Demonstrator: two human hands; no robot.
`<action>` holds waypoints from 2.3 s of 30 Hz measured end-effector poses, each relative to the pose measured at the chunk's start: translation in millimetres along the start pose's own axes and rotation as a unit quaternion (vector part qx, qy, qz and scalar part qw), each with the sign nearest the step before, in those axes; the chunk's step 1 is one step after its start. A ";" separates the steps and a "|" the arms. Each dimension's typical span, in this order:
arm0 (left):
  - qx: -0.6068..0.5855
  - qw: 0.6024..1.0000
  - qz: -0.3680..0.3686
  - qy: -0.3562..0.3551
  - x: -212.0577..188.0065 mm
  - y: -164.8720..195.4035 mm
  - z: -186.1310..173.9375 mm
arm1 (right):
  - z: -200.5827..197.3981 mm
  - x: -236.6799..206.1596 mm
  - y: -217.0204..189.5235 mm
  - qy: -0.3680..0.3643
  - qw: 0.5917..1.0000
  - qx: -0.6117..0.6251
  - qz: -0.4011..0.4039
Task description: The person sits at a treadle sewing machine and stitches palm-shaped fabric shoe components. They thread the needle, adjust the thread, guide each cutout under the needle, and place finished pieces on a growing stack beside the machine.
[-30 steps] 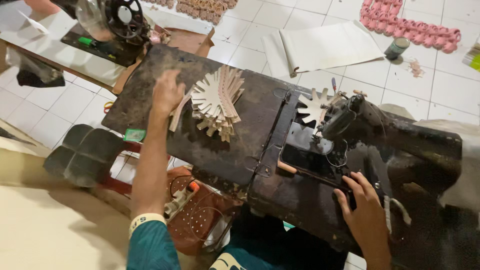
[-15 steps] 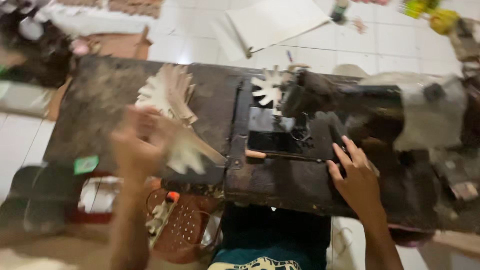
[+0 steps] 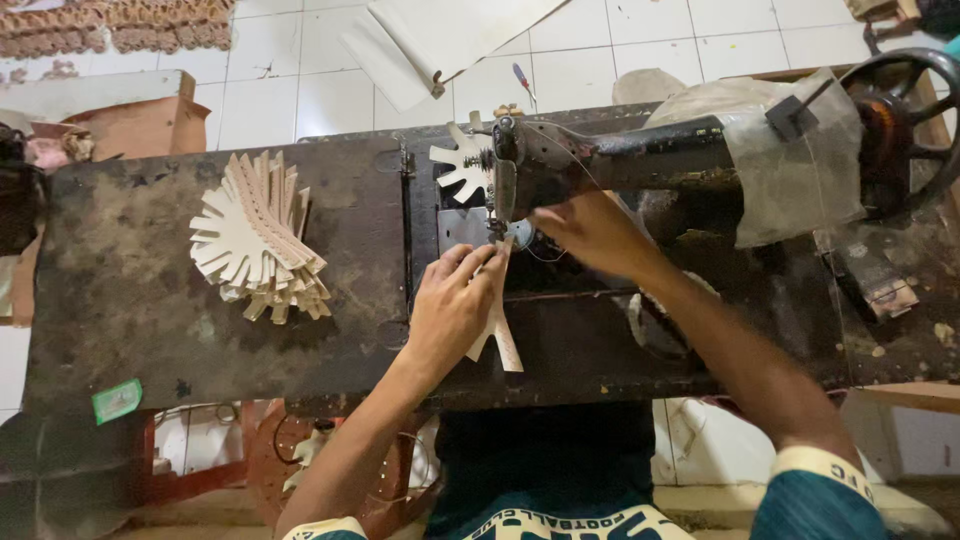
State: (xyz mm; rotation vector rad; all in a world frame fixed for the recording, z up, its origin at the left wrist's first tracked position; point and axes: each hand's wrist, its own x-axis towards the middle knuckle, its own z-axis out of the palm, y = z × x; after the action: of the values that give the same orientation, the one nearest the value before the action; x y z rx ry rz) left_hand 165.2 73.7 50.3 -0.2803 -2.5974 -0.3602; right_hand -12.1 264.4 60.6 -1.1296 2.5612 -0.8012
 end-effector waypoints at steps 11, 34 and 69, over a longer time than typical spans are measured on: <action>-0.005 0.997 -0.079 0.025 4.4 10.5 17.0 | 6.3 54.4 2.0 0.031 0.751 0.629 -0.200; 0.007 0.996 -0.083 0.015 0.4 14.9 -3.2 | 10.4 -12.2 -16.9 0.039 0.968 -0.092 -0.231; -0.024 0.987 -0.139 -0.070 23.9 -9.8 17.3 | 10.1 -15.0 -9.0 0.060 0.967 -0.066 -0.239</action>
State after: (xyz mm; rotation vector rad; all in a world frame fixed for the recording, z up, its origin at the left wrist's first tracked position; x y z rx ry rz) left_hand 134.5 72.8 45.8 0.0461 -2.7738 -0.5185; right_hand 7.8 266.5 57.3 -1.8365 2.4956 -0.8257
